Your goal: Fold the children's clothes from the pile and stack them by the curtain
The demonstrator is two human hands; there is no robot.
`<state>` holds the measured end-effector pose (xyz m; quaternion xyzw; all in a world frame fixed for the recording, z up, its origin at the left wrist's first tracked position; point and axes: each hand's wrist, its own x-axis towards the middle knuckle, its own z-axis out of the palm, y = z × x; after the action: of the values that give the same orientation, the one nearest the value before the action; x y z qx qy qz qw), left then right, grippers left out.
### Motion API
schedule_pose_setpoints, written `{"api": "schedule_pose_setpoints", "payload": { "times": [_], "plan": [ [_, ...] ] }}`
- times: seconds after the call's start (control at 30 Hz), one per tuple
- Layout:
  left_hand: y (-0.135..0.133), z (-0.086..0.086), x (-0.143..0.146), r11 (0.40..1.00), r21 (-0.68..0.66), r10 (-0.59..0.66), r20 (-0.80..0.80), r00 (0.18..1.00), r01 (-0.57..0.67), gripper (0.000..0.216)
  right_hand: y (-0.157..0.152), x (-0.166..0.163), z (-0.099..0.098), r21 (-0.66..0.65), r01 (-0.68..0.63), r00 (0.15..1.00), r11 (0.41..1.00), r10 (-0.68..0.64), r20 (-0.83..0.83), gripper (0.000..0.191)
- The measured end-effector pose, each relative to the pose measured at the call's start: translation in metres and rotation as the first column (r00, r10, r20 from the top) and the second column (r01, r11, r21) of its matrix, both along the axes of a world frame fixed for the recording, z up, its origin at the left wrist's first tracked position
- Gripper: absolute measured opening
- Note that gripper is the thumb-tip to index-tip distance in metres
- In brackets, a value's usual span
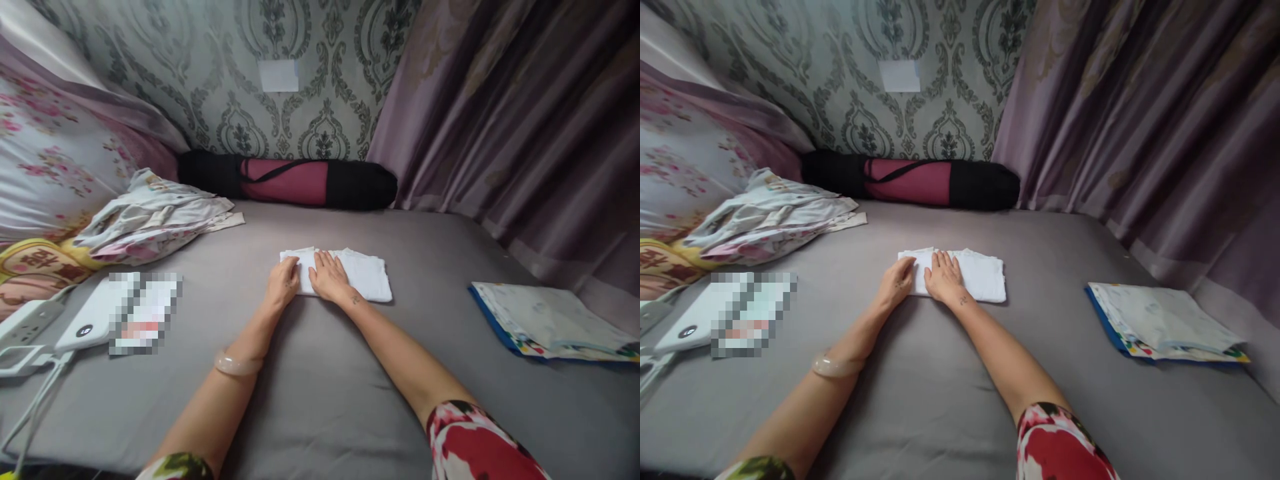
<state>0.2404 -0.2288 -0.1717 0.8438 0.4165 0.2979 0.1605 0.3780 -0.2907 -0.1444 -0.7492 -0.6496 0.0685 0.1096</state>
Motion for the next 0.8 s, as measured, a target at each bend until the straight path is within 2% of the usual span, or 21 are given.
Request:
{"api": "schedule_pose_setpoints", "payload": {
  "times": [0.07,0.17,0.33,0.5,0.6,0.8],
  "plan": [
    [0.002,-0.001,0.000,0.999,-0.025,0.023,0.073,0.997,-0.022,0.032,0.003,-0.001,0.007,-0.027,-0.004,1.000,1.000,0.003,-0.006,0.057],
    [0.004,-0.004,-0.001,0.998,-0.045,0.056,0.143,0.988,-0.050,0.036,0.008,-0.008,0.011,0.039,-0.021,1.000,0.999,0.021,0.001,0.056],
    [0.008,-0.006,-0.003,0.994,-0.074,0.100,0.206,0.973,-0.086,0.041,0.011,-0.023,-0.005,0.115,-0.015,1.000,0.993,0.014,0.007,0.056],
    [0.011,-0.001,-0.007,0.978,-0.162,0.174,0.285,0.942,-0.132,0.045,0.012,-0.024,-0.010,0.069,-0.012,1.000,0.998,0.010,0.020,0.058],
    [0.013,0.001,-0.009,0.957,-0.249,0.234,0.366,0.901,-0.147,0.044,0.016,-0.026,-0.002,0.025,-0.004,1.000,1.000,0.004,0.006,0.057],
    [0.018,0.003,-0.010,0.880,-0.401,0.437,0.476,0.764,-0.253,0.045,0.028,-0.052,0.007,0.091,-0.100,0.995,0.991,0.100,0.007,0.055]
  ]
}}
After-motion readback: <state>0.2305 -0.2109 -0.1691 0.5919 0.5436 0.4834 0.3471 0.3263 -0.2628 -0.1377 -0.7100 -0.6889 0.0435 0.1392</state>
